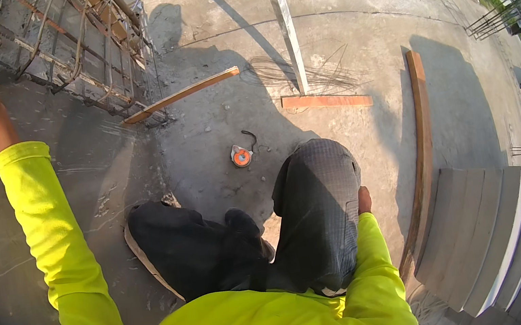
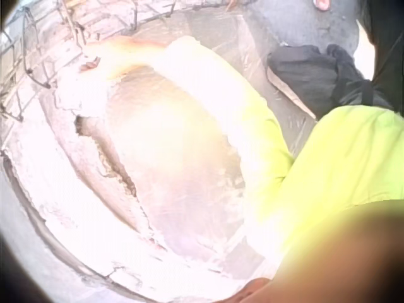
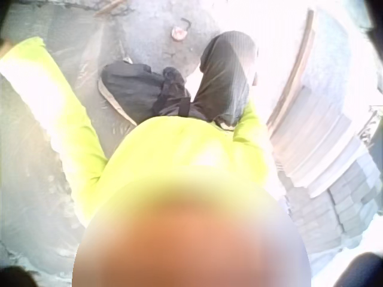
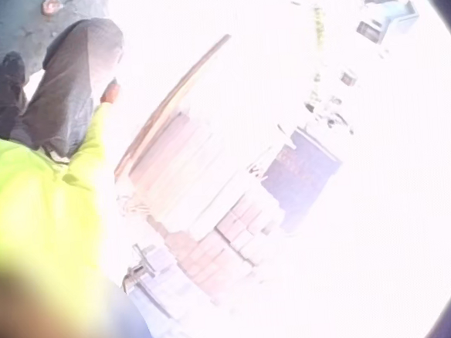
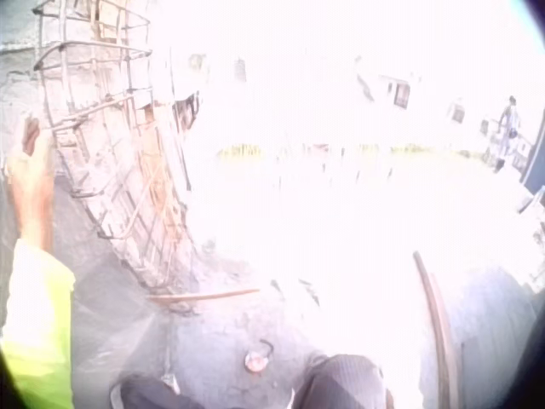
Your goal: The person cuts a wooden plank with a hand saw, then uses pliers to tie wire around a vertical rebar cage. They position the cut wood against the rebar and secure it with wire, repeating the tying process at multiple points along the cage.
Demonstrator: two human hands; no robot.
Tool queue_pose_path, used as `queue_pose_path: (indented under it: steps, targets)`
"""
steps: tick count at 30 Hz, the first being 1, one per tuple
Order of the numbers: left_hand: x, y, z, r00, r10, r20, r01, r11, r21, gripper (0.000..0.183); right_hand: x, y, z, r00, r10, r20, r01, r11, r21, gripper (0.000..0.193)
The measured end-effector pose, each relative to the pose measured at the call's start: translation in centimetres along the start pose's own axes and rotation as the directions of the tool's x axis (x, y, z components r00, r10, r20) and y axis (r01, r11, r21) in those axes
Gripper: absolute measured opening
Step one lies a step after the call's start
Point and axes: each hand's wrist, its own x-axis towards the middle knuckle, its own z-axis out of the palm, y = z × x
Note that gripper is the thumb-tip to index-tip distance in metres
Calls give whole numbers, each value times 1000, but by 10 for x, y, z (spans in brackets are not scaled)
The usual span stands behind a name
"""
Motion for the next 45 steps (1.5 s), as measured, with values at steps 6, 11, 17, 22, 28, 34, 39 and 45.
queue_pose_path:
  steps: [6,11,17,22,28,34,39,45]
  targets:
    - [-155,38,-20,972,-173,160,202,962,-184,35,7,18,-6,996,-66,67,91,853,-514,29]
    - [-271,29,-34,778,-406,479,467,884,-9,37,-31,-22,8,932,-227,283,363,583,-727,30]
    - [-334,22,-52,596,-510,620,563,816,129,36,-24,-109,58,865,-415,283,459,424,-781,27]
    - [-362,25,-43,433,-539,722,628,756,187,34,19,-190,147,656,-590,471,725,321,-609,27]
    - [-384,37,-38,179,-434,883,518,805,290,31,78,-239,221,494,-635,594,777,15,-630,58]
    - [-441,37,-21,-149,-412,899,576,702,418,28,94,-239,220,552,-575,604,670,-124,-732,48]
    - [-536,20,52,-230,-371,900,479,761,436,34,82,-225,214,548,-572,610,746,5,-666,34]
    - [-635,20,159,-106,-512,852,381,771,511,50,71,-214,193,512,-544,665,810,49,-584,40]
